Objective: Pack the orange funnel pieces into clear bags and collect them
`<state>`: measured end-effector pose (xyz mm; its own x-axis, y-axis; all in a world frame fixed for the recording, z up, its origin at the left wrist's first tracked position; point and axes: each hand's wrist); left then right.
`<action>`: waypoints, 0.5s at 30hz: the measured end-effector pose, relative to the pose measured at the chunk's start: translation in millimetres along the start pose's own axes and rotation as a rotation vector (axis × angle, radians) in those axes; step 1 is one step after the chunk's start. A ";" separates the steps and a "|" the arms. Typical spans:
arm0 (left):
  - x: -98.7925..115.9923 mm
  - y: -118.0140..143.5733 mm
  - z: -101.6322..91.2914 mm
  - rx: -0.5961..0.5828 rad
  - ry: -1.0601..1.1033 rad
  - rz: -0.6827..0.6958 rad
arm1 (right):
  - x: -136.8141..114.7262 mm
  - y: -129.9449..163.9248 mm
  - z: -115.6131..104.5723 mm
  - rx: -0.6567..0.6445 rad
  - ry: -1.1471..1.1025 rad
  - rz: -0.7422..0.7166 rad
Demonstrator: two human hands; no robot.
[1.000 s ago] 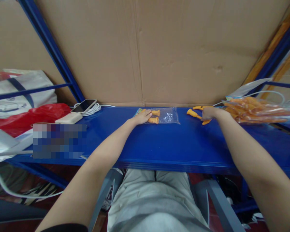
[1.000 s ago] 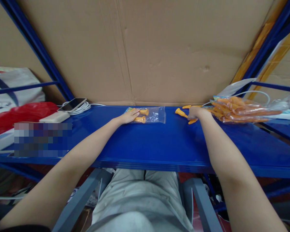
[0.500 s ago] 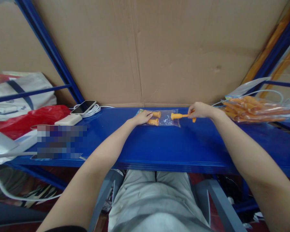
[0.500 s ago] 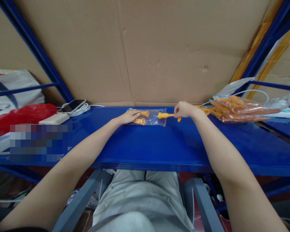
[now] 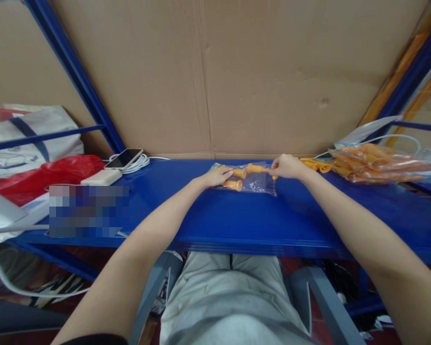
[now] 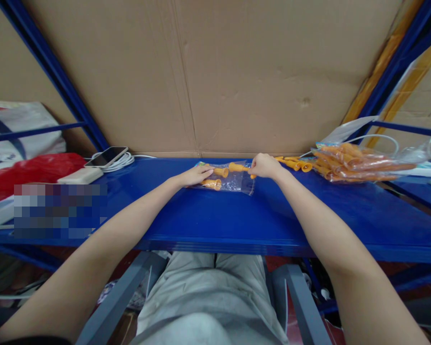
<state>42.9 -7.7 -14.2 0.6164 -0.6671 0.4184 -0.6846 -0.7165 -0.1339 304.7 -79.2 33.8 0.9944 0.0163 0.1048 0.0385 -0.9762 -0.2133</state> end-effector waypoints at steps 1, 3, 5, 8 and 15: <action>0.0 0.0 0.0 -0.002 0.005 0.006 | -0.5 0.6 -1.3 0.000 0.011 0.014; 0.3 0.0 0.2 -0.009 0.014 0.019 | -3.5 2.5 -3.3 -0.005 0.039 0.039; 1.0 -0.3 1.2 -0.019 0.027 0.015 | -8.9 4.6 -3.5 -0.007 0.060 0.032; 1.8 -1.7 5.0 -0.016 0.022 -0.037 | -16.5 6.0 -0.6 -0.015 0.064 -0.021; -6.3 -7.1 14.1 0.166 0.032 -0.270 | -14.3 -5.8 24.2 0.087 -0.136 -0.043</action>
<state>49.3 -1.3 -28.6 0.7527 -0.4437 0.4864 -0.4235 -0.8920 -0.1583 292.7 -68.5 10.1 0.9956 0.0923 -0.0154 0.0837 -0.9518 -0.2952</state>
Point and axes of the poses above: each hand's wrist, its own y-axis away from the middle knuckle, its own z-axis out of the palm, x = y × z, and after that the axes turned 9 degrees about y, right-handed
